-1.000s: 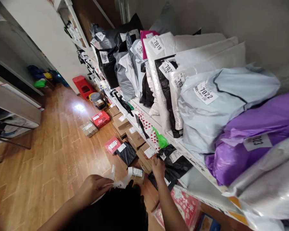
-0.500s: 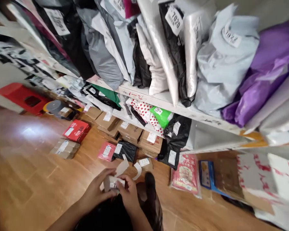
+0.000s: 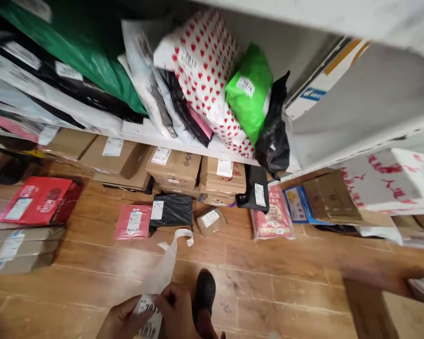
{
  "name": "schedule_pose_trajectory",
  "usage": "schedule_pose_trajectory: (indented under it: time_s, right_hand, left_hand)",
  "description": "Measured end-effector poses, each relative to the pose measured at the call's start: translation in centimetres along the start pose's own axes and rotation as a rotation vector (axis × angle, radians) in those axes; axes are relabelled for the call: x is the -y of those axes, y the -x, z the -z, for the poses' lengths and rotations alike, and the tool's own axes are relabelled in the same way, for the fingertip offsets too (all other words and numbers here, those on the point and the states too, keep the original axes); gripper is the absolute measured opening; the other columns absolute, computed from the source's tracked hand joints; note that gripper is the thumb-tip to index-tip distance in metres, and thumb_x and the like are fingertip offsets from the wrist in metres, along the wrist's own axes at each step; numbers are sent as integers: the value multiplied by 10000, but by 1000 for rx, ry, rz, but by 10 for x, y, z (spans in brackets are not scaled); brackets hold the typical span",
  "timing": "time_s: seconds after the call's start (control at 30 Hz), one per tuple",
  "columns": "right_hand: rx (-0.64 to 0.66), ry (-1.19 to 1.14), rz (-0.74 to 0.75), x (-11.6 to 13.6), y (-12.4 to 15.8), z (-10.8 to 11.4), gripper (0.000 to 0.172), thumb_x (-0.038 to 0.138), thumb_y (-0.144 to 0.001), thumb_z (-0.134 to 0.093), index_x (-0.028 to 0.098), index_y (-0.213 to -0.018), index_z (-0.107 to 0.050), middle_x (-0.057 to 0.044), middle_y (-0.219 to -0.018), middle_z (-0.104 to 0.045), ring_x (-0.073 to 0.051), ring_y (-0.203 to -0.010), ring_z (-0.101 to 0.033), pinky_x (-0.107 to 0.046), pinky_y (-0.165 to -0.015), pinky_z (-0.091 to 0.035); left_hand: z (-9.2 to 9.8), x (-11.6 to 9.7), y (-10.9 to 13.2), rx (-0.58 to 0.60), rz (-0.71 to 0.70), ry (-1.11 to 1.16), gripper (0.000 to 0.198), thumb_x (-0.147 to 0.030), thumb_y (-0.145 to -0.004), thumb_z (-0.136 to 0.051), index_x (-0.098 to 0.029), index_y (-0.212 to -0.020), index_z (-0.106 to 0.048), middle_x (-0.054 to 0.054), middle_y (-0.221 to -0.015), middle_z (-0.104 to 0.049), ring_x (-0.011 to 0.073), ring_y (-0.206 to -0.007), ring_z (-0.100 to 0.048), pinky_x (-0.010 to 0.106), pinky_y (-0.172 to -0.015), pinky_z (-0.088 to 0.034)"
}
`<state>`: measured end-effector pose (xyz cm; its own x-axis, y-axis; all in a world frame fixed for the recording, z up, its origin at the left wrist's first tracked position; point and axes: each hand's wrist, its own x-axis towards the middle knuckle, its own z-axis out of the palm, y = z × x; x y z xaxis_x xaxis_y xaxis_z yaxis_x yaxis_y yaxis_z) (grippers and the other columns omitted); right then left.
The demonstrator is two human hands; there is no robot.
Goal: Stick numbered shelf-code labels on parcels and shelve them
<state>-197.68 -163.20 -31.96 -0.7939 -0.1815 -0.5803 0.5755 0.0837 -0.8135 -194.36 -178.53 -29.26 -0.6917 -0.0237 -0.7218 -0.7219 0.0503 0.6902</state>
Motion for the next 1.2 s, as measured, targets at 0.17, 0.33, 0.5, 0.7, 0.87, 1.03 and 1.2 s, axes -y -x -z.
schedule_pose_trajectory:
  time_s: [0.17,0.33,0.5,0.7,0.87,1.03,1.2]
  right_hand:
    - [54,32,101,-57,-102,29,265,434,-638,-753,194,-738,-702,-3,-671,-659,-132,-615,-547,-244,-597,-427]
    - [-164,-182,48,-149,-191,79,414,552,-511,-794,181,-607,-640,7,-552,-626,-129,-521,-536,-270,-543,-447]
    - [-243,-304,-23,-229,-251,119,434,538,-435,-826,175,-578,-636,3,-536,-632,-132,-495,-547,-285,-537,-458]
    - [-321,-216,88,-271,-261,128,399,539,-451,-812,178,-513,-654,14,-461,-569,-113,-457,-480,-248,-466,-399]
    - [-376,-199,76,-279,-256,141,417,574,-481,-797,177,-544,-686,-20,-522,-623,-141,-492,-524,-270,-482,-436]
    - [-389,-182,172,-259,-275,168,385,537,-484,-816,182,-575,-698,-54,-627,-695,-194,-629,-608,-344,-671,-505]
    - [-426,-74,271,-229,-282,187,418,586,-509,-777,187,-603,-698,-56,-612,-694,-197,-595,-608,-347,-651,-507]
  left_hand:
    - [-23,56,-128,-80,-70,-116,519,-690,-654,-552,-172,-646,-585,-9,-581,-588,151,-580,-535,228,-528,-425]
    - [-66,77,-262,28,-420,-618,345,-414,-848,-438,-167,-686,-618,41,-660,-660,167,-646,-572,252,-628,-392]
    - [-120,100,-355,146,-528,-1073,391,-384,-906,-401,-159,-753,-681,108,-790,-715,205,-738,-623,263,-624,-353]
    - [-127,141,-371,236,-455,-853,254,-382,-768,-603,-142,-750,-685,46,-737,-705,179,-701,-607,224,-584,-348]
    - [-128,148,-376,396,-387,-636,164,-243,-721,-578,-134,-718,-701,-4,-658,-674,148,-633,-574,212,-552,-337]
    - [-141,129,-396,386,-445,-741,267,-327,-783,-548,-133,-773,-732,34,-711,-703,166,-665,-588,222,-565,-343]
    - [-134,101,-399,367,-575,-935,366,-420,-825,-507,-153,-712,-730,47,-682,-690,161,-630,-568,231,-576,-351]
